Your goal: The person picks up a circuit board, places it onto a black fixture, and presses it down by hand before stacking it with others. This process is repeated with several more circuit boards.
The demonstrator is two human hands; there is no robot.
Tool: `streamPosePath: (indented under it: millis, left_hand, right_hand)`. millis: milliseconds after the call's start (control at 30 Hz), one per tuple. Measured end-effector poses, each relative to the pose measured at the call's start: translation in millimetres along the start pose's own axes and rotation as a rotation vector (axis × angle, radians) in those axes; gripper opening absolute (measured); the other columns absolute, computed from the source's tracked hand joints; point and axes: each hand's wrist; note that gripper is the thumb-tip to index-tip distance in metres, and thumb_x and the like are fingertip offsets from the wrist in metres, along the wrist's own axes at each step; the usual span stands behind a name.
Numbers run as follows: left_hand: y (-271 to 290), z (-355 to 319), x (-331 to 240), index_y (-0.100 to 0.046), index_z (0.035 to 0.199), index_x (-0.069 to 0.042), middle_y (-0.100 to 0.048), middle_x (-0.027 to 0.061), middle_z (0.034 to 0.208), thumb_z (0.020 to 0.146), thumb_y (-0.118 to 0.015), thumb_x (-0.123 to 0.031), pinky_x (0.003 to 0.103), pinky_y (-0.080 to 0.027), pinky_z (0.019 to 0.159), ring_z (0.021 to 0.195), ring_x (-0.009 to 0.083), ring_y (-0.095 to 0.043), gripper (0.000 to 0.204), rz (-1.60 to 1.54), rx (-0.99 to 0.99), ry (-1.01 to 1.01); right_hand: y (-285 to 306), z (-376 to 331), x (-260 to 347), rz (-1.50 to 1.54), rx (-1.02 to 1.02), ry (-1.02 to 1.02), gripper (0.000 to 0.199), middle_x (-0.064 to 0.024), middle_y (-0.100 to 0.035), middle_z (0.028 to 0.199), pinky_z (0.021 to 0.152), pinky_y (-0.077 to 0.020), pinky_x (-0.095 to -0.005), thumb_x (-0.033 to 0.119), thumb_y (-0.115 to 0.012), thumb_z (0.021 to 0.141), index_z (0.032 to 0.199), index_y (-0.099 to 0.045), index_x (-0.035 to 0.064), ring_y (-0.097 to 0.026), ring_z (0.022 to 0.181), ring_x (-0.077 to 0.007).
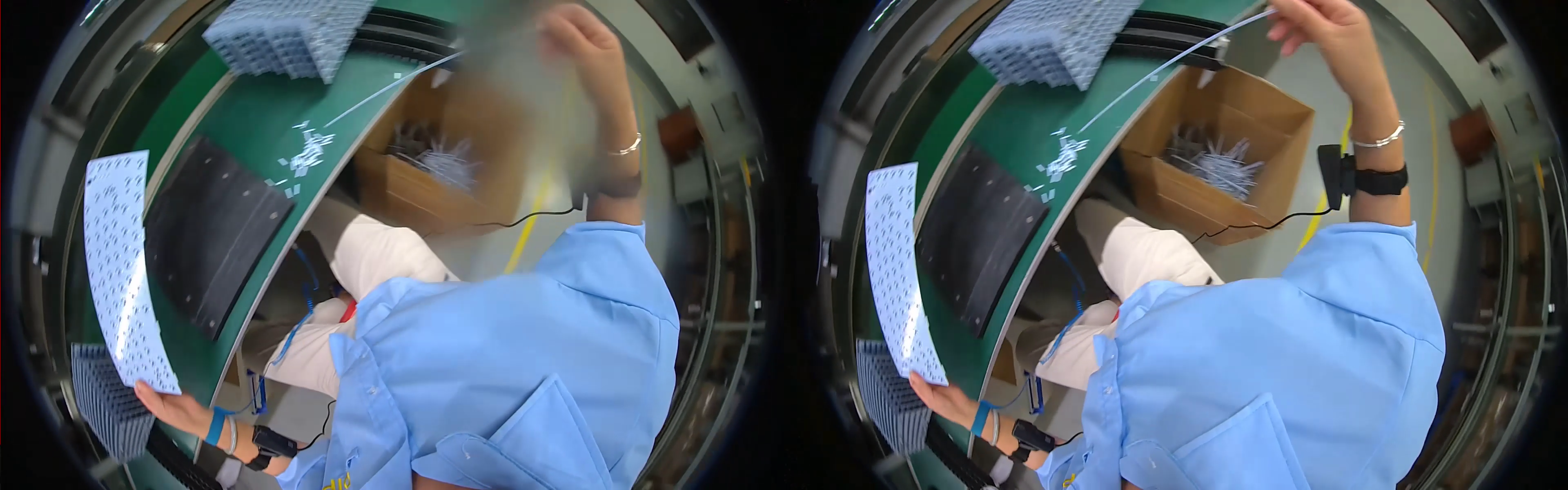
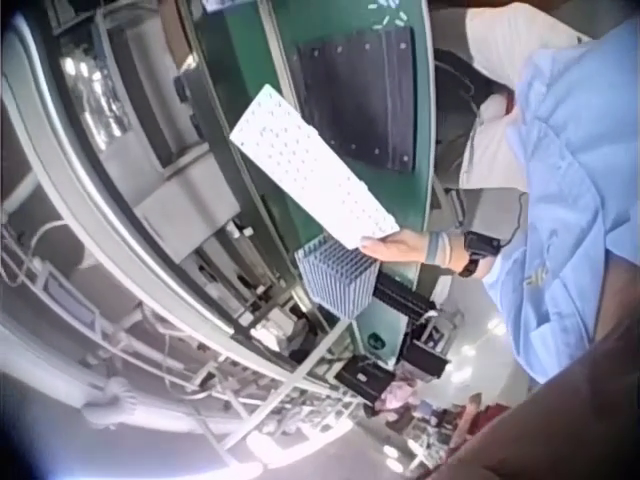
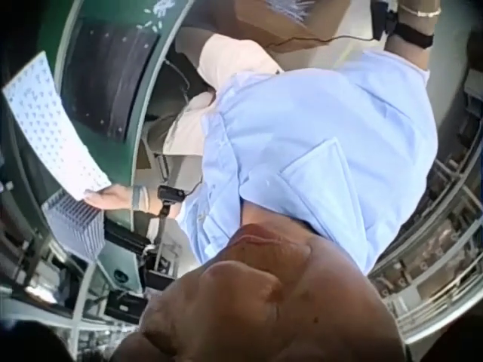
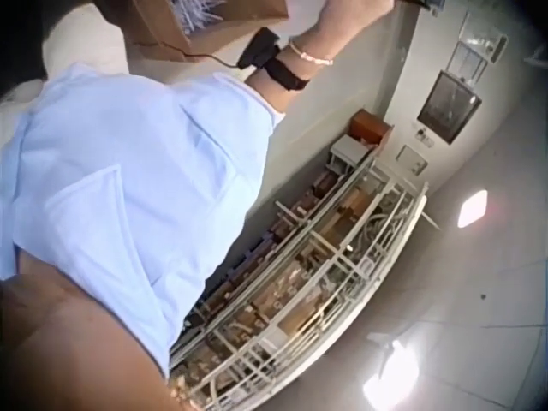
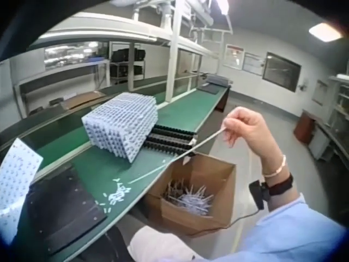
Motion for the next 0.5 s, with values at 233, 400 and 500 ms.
streamPosePath:
  millis: [233, 400, 500]
  left_hand:
    - [-27.2, -7.3, -18.3, -0.046, 0.116, 0.004, -0.051, 0.0160, 0.118, 0.091, -0.054, -0.023, 0.036, -0.041, 0.090, 0.104, 0.0238, -0.050, 0.039, 0.097, -0.065, -0.025]
    - [-46.5, -38.6, -40.1, -0.047, 0.113, 0.003, -0.053, 0.0167, 0.114, 0.090, -0.055, -0.022, 0.035, -0.040, 0.090, 0.101, 0.0228, -0.051, 0.035, 0.026, 0.033, 0.001]
    - [-51.6, -31.9, -19.7, -0.048, 0.112, 0.001, -0.054, 0.0139, 0.112, 0.091, -0.055, -0.016, 0.034, -0.041, 0.090, 0.098, 0.0195, -0.053, 0.028, 0.102, 0.040, -0.105]
  right_hand:
    - [119.5, -4.1, -75.7, -0.225, -0.144, 0.301, 0.017, -0.0025, -0.061, 0.075, 0.053, -0.0484, -0.0200, 0.018, -0.061, 0.088, 0.088, -0.062, 0.0012, -0.059, 0.063, -0.0072]
    - [66.1, 18.2, -152.0, -0.364, -0.192, 0.140, 0.017, 0.0004, -0.057, 0.072, 0.059, -0.0432, -0.0218, 0.018, -0.057, 0.089, 0.090, -0.061, 0.0022, -0.052, 0.064, -0.0080]
    - [43.3, 29.4, -209.8, -0.536, -0.204, 0.112, 0.020, -0.0032, -0.059, 0.077, 0.067, -0.0457, -0.0250, 0.019, -0.056, 0.089, 0.093, -0.060, -0.0004, -0.055, 0.072, -0.0110]
Point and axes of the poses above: each hand's wrist, its own z-axis towards the middle knuckle, its own y-axis out of the back of the hand, x = y × z
